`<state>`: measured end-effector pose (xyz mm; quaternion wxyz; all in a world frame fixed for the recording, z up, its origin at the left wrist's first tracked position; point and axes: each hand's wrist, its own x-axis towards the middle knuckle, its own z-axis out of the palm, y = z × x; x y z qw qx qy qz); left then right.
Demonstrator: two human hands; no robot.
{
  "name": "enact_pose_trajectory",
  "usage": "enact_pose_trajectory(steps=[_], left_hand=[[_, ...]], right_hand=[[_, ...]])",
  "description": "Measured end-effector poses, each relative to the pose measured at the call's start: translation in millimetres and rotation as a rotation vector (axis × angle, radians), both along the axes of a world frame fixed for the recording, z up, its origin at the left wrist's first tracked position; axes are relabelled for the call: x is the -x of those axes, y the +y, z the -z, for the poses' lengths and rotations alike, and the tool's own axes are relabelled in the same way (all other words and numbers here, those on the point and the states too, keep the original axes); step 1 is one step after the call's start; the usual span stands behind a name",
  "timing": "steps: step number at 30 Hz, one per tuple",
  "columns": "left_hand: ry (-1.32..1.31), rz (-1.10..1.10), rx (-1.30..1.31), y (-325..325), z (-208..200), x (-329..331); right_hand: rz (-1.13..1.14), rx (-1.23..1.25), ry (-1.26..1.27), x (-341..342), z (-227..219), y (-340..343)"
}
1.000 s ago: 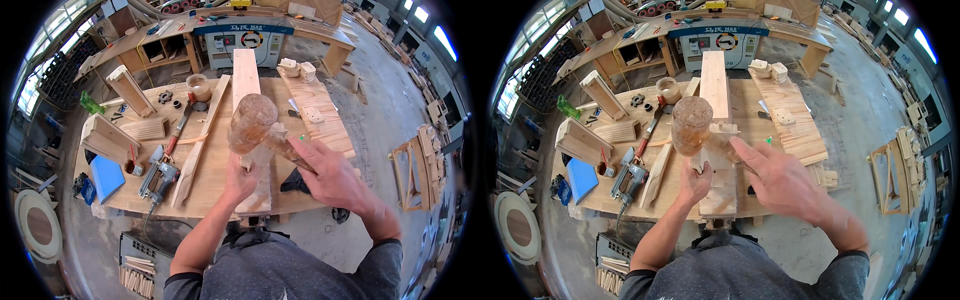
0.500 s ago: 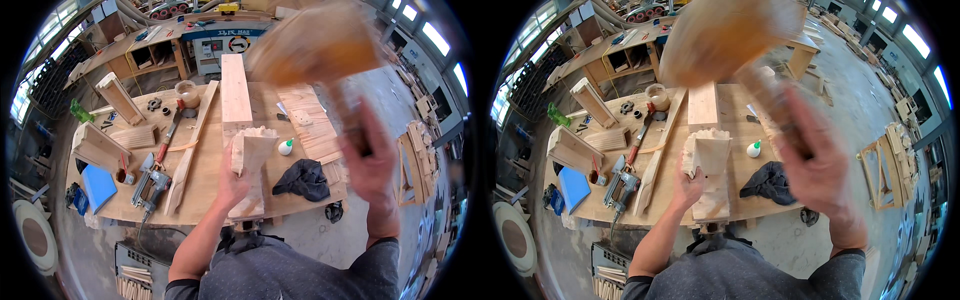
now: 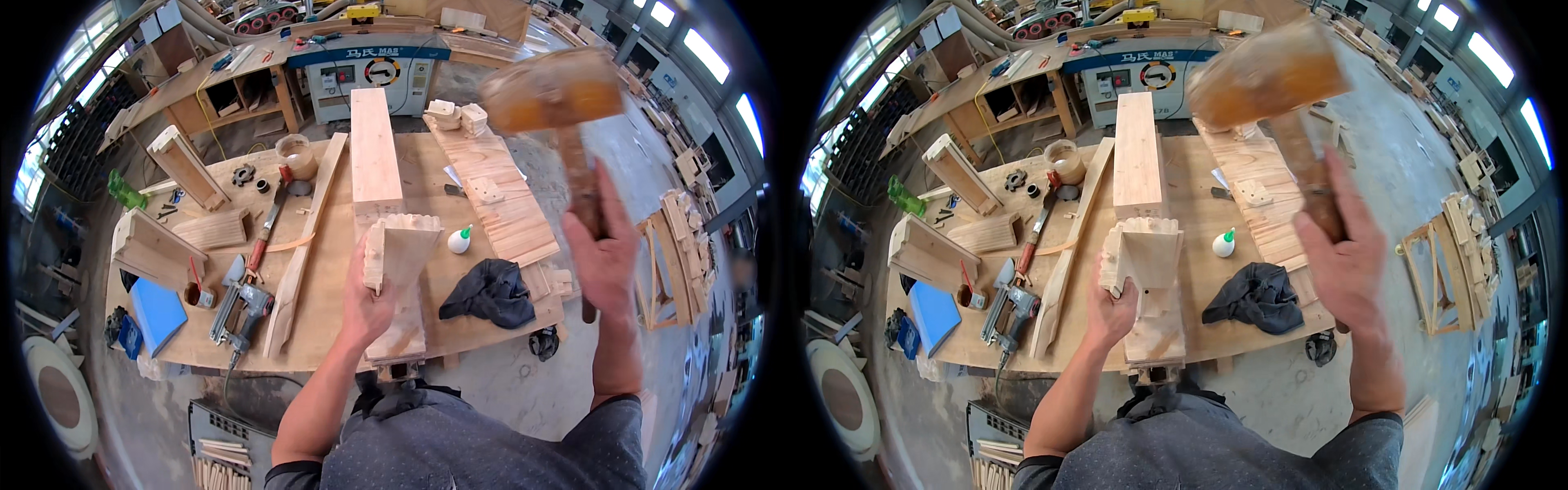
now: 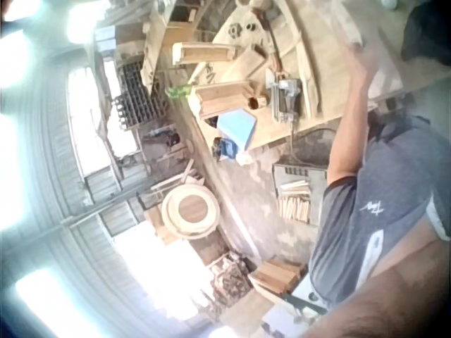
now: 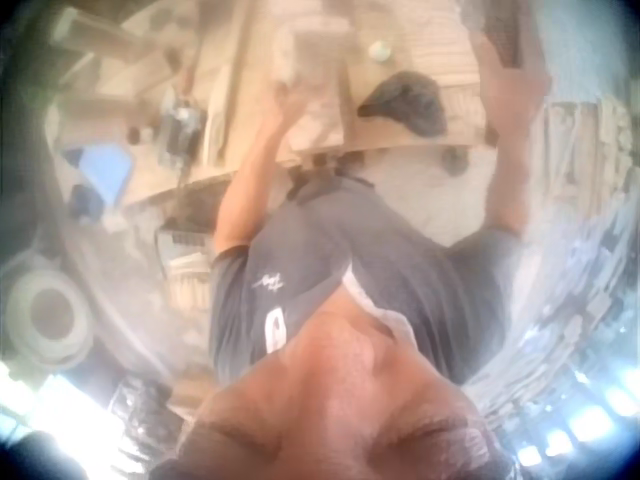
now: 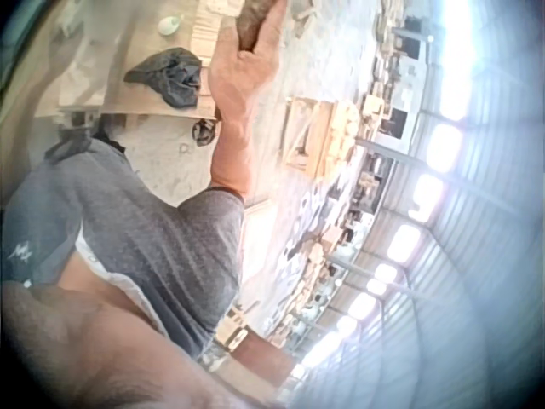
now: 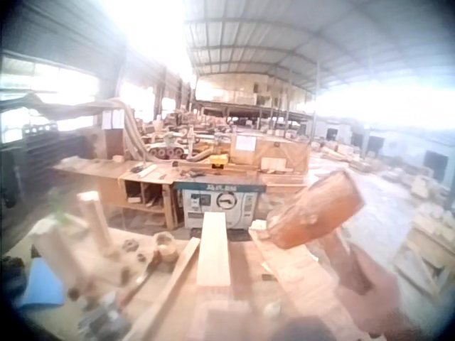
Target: The person assembles a wooden structure by applying glue to pre-drilled holes in various wooden components and joining them together. They use a mallet to tap the pieces into place and a pneumatic nail gun to secure the joints. The process involves handling multiple distinct wooden parts, including a long beam and decorative fluted sections.
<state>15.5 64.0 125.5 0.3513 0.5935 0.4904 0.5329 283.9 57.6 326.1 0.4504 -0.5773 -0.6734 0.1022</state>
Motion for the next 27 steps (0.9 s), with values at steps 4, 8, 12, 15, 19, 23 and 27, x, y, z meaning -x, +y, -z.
enact_pose_trajectory(steps=[4, 8, 12, 15, 19, 23, 27], left_hand=[[-0.018, -0.005, 0.029, 0, 3, -3], [-0.119, 0.023, 0.079, -1, -1, -9], [-0.034, 0.006, -0.002, 0, -4, -4], [-0.023, -0.009, -0.016, -2, -5, -4], [0.035, -0.004, -0.054, 1, -2, -7], [0.053, -0.001, 0.023, -1, -1, 0], [0.047, -0.035, 0.106, -2, 0, 0]], right_hand=[[-0.022, -0.223, 0.205, 2, -8, -6], [-0.184, -0.155, -0.291, 5, 29, 10], [-0.292, 0.128, -0.271, 12, 28, 19], [-0.217, -0.051, -0.083, 8, 7, 16], [-0.343, -0.061, -0.356, 3, 27, 22], [-0.338, 0.228, -0.31, -2, 30, 27], [-0.252, 0.241, 0.011, -25, 51, 20]])
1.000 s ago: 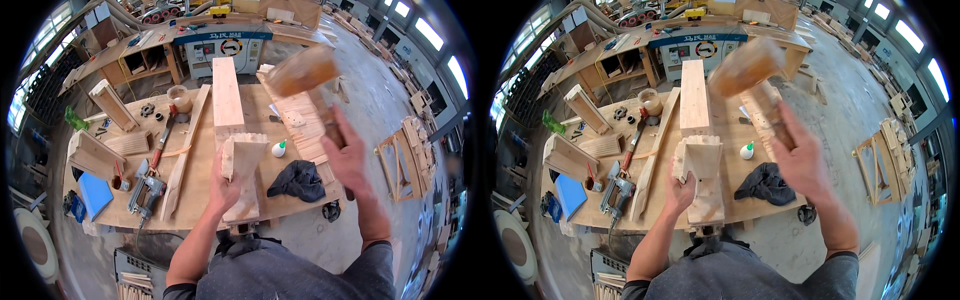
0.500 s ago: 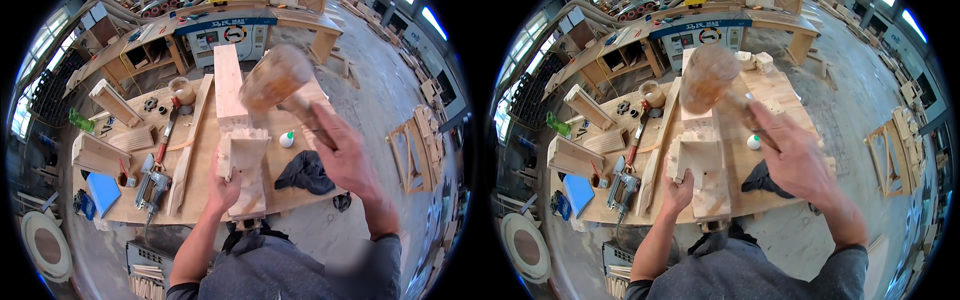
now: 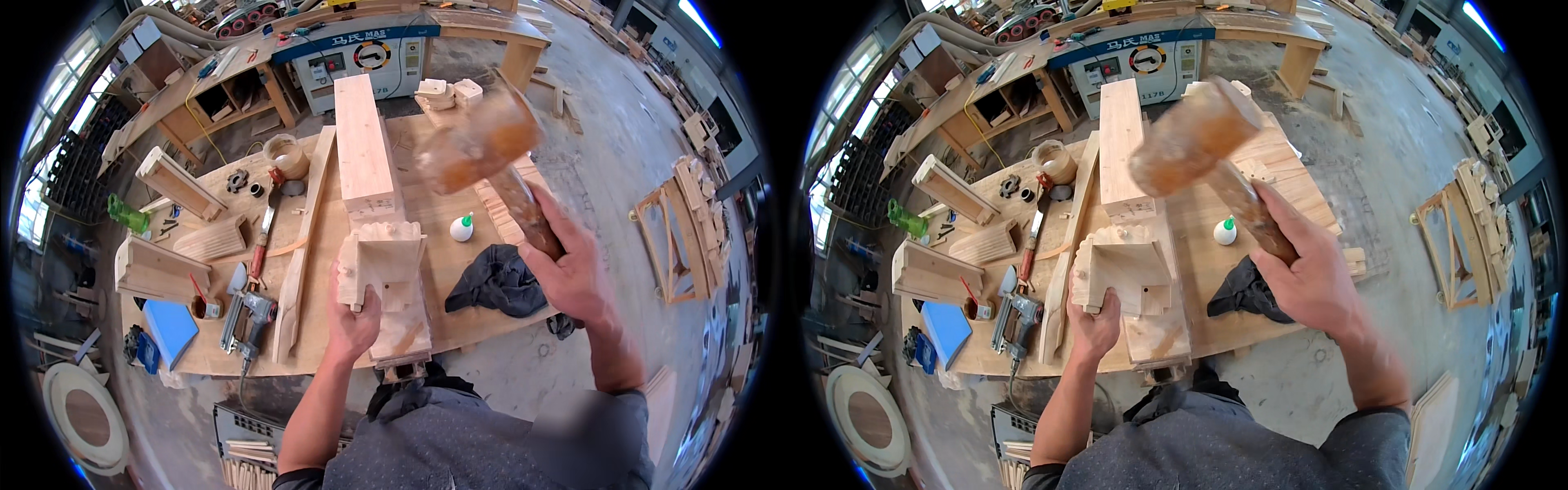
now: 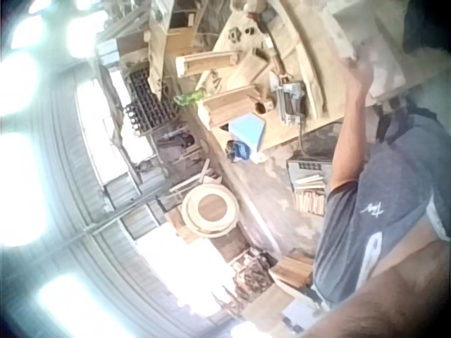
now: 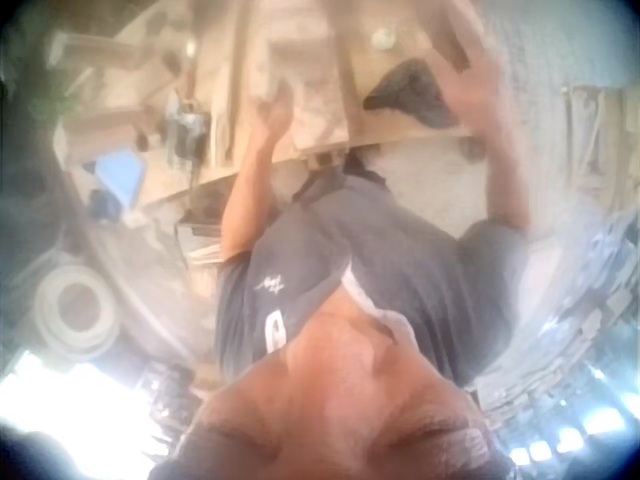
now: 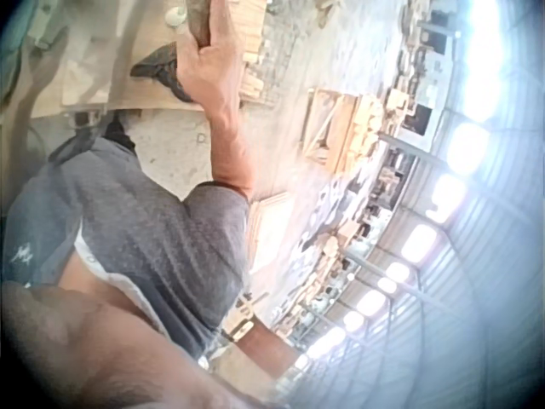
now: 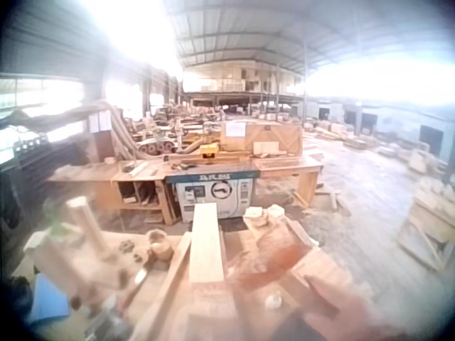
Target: The person assembles a wooden structure by applying glue to pre-drilled holes in various wooden components and joining them together. They use a mallet to tap the pieces into place and a pneumatic nail gun to secure the joints. The process involves handling multiple distinct wooden parts, including a long beam and decorative fluted sections.
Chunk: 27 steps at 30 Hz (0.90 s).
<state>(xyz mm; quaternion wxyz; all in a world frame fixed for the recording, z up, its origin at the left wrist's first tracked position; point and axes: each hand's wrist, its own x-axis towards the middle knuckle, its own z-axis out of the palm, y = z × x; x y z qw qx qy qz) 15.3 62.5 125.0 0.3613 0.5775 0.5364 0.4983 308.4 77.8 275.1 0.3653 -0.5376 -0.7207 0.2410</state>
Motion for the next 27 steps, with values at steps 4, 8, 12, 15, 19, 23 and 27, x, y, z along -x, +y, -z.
enact_pose_trajectory(steps=[4, 8, 12, 15, 19, 23, 27], left_hand=[[0.067, -0.05, -0.057, 0, 16, -1], [0.022, -0.129, 0.037, -5, 30, 1], [-0.084, -0.208, 0.18, -15, 27, 6], [0.078, -0.165, 0.229, -13, 18, 14], [0.236, -0.156, 0.055, -5, 8, 9], [0.236, -0.167, 0.042, -5, 3, 6], [0.209, -0.195, 0.087, -11, 6, 6]], right_hand=[[0.129, 0.161, 0.03, -30, 70, -20], [0.125, 0.509, 0.101, -53, 163, -40], [0.028, 0.73, 0.07, -63, 258, -46], [-0.063, 0.804, 0.068, -70, 315, -37], [-0.116, 0.696, -0.244, -78, 347, -20], [-0.154, 0.492, -0.317, -77, 320, -3], [-0.22, 0.403, 0.205, -38, 213, 37]])
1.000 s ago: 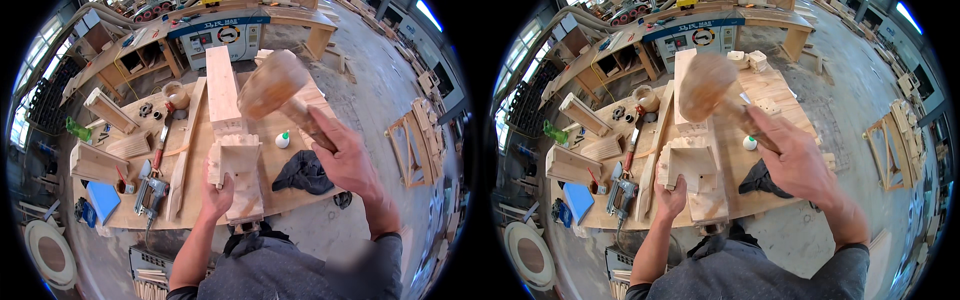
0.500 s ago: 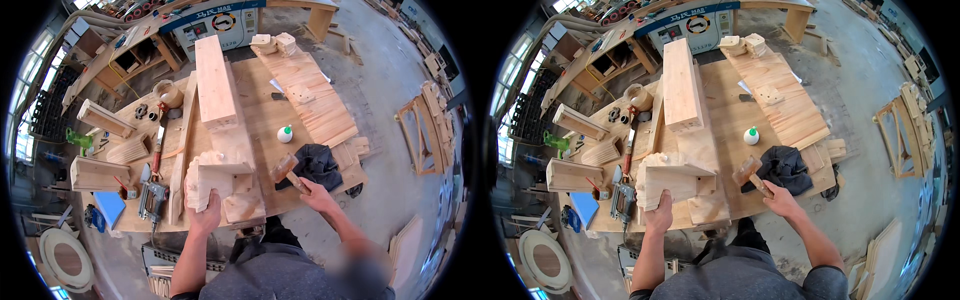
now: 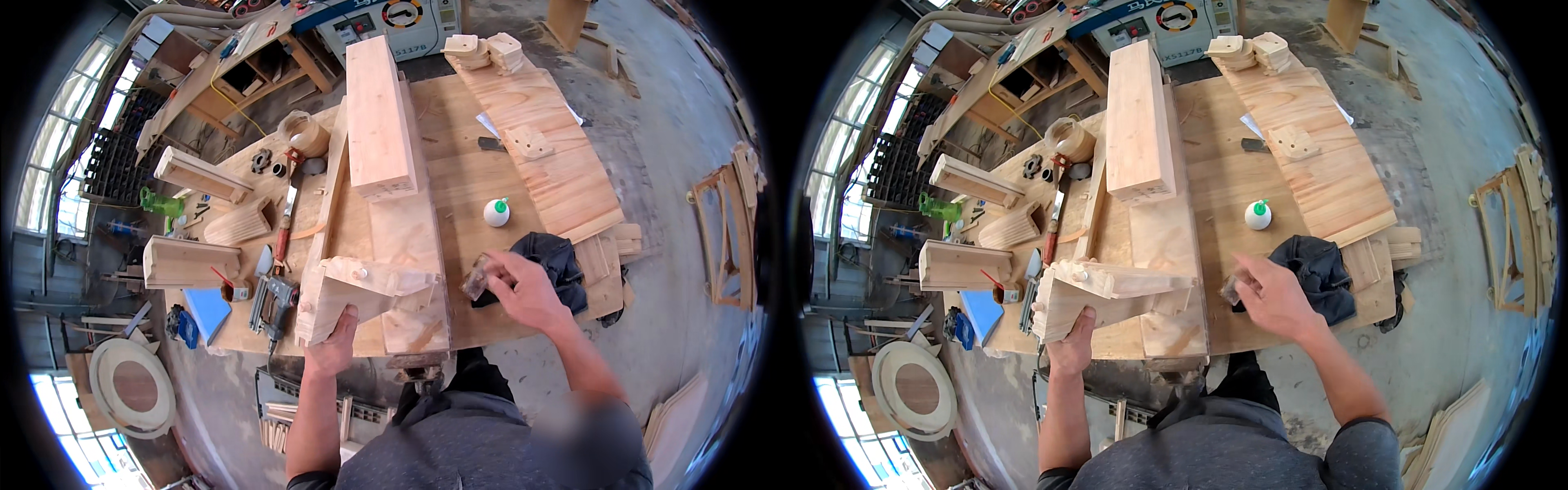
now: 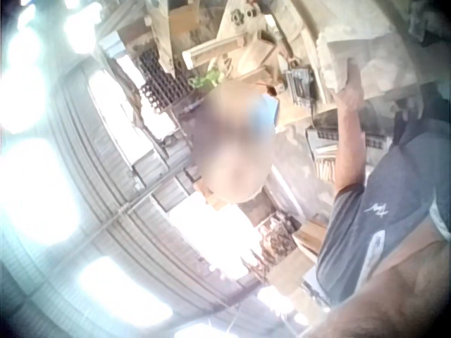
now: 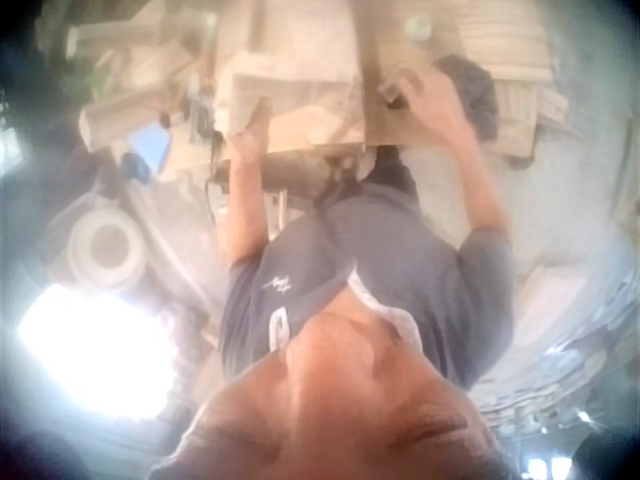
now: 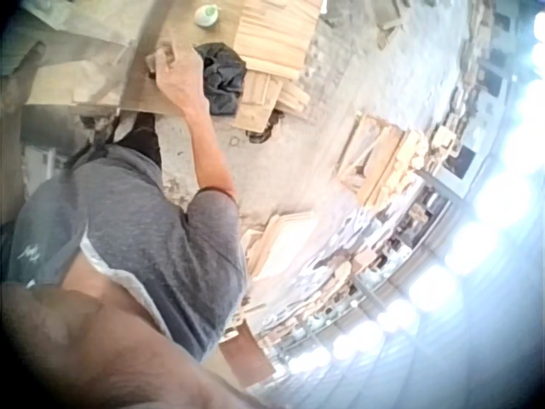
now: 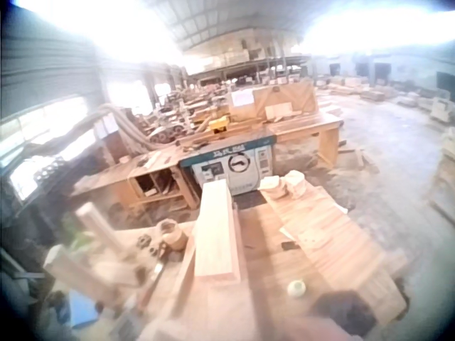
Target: The person assembles a wooden structure by applying glue to pre-drilled holes in various wooden components and joining them together. They use a mallet to tap the pieces into place and a pneumatic nail gun to secure the joints. The process involves handling multiple distinct wooden parts, including a long beam and decorative fluted sections.
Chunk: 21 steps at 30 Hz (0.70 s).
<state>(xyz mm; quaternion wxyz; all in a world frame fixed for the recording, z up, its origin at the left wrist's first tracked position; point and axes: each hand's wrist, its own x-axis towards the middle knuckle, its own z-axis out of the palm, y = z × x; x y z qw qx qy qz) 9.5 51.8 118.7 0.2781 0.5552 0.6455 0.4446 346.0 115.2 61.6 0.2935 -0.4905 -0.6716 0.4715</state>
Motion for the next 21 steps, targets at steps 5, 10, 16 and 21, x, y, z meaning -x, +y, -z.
enact_pose_trajectory(steps=[5, 10, 16, 21], left_hand=[[-0.107, 0.002, 0.035, 5, -1, -2], [-0.164, -0.028, 0.025, -2, 11, 3], [-0.085, 0.03, 0.013, -2, 20, 10], [-0.116, 0.006, 0.155, -3, 15, 11]], right_hand=[[-0.176, -0.44, 0.149, 45, -124, 28], [-0.456, -0.716, 0.096, 84, -144, 47], [-0.518, -0.832, -0.13, 82, -149, 50], [-0.473, -1.029, -0.173, 85, -147, 50]])
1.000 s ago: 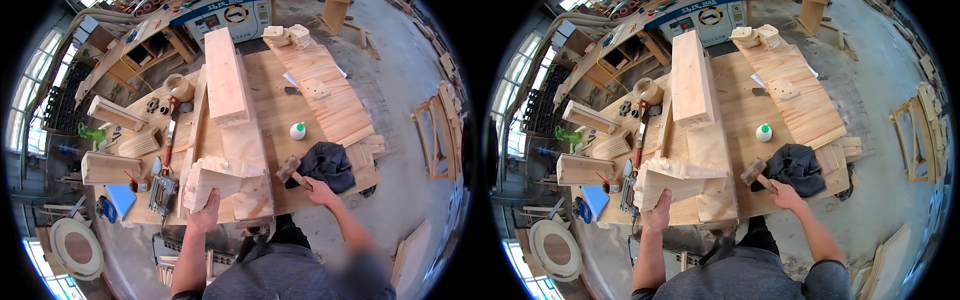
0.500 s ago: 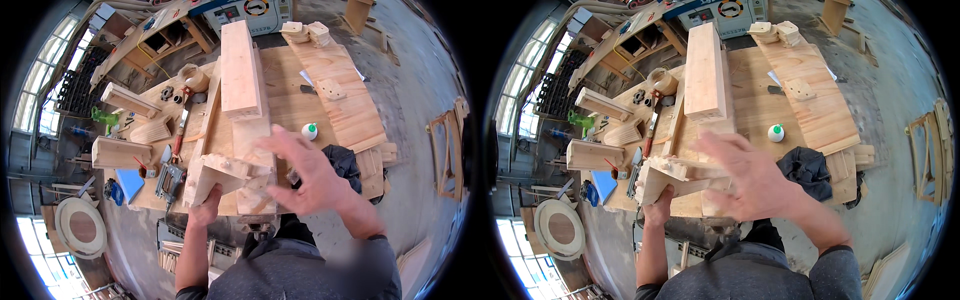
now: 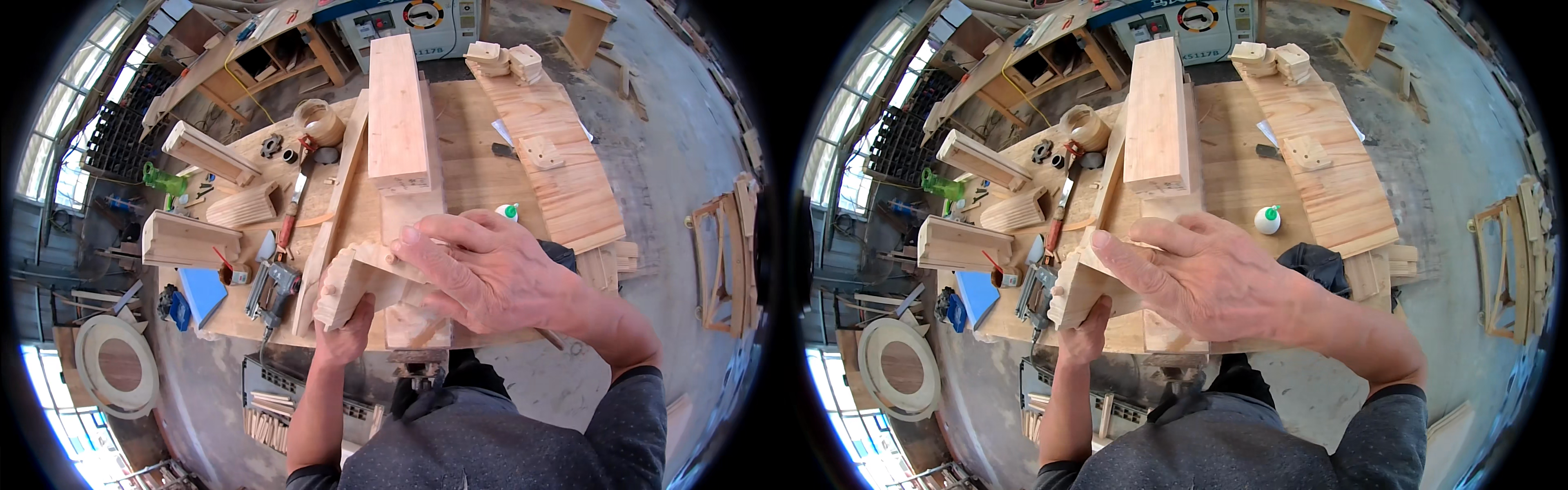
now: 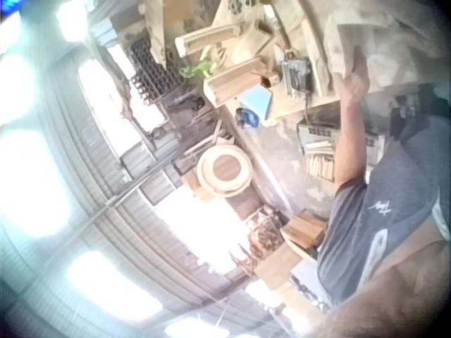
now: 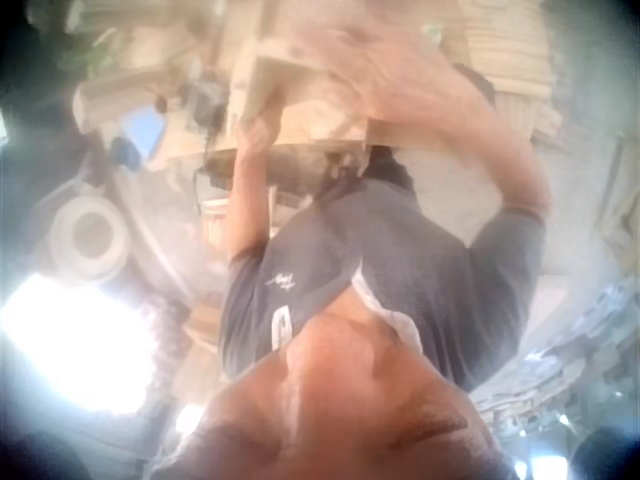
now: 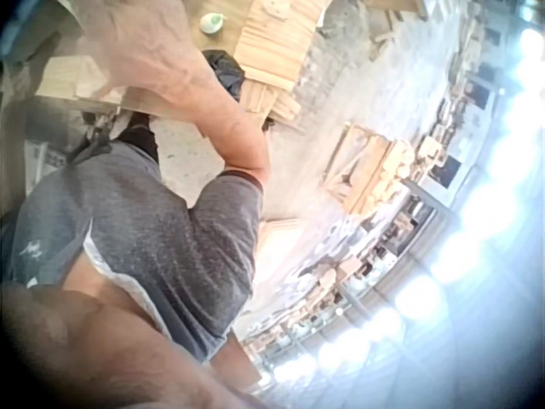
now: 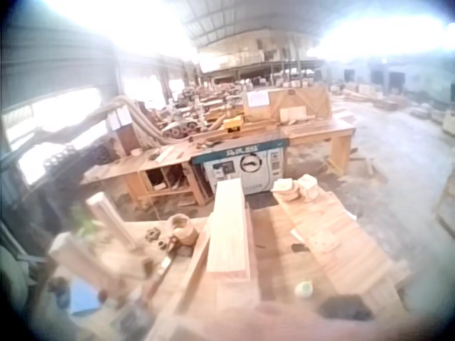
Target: The person assembles a wooden structure by applying glue to pre-drilled holes in various wooden components and joining them together. They use a mallet to tap the pieces into place and a pneumatic nail gun to secure the joints. The process involves handling multiple distinct wooden parts, including a long beam and decorative fluted sections.
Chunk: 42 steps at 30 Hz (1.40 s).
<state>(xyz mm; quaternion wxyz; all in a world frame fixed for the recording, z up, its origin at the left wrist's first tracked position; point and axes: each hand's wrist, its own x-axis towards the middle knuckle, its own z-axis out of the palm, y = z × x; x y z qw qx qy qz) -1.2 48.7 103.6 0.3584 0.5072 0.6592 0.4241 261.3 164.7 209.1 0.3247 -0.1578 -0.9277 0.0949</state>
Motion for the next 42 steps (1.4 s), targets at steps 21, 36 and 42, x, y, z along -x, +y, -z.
enact_pose_trajectory(steps=[21, 36, 42], left_hand=[[-0.178, 0.229, -0.254, 19, -31, -11], [-0.135, 0.296, -0.437, 24, -31, -8], [-0.23, 0.312, -0.443, 23, -27, -7]], right_hand=[[0.319, -0.304, -0.248, 26, -33, -52], [0.519, -0.216, -0.311, 55, -32, -81], [0.572, -0.16, -0.317, 65, -34, -92]])
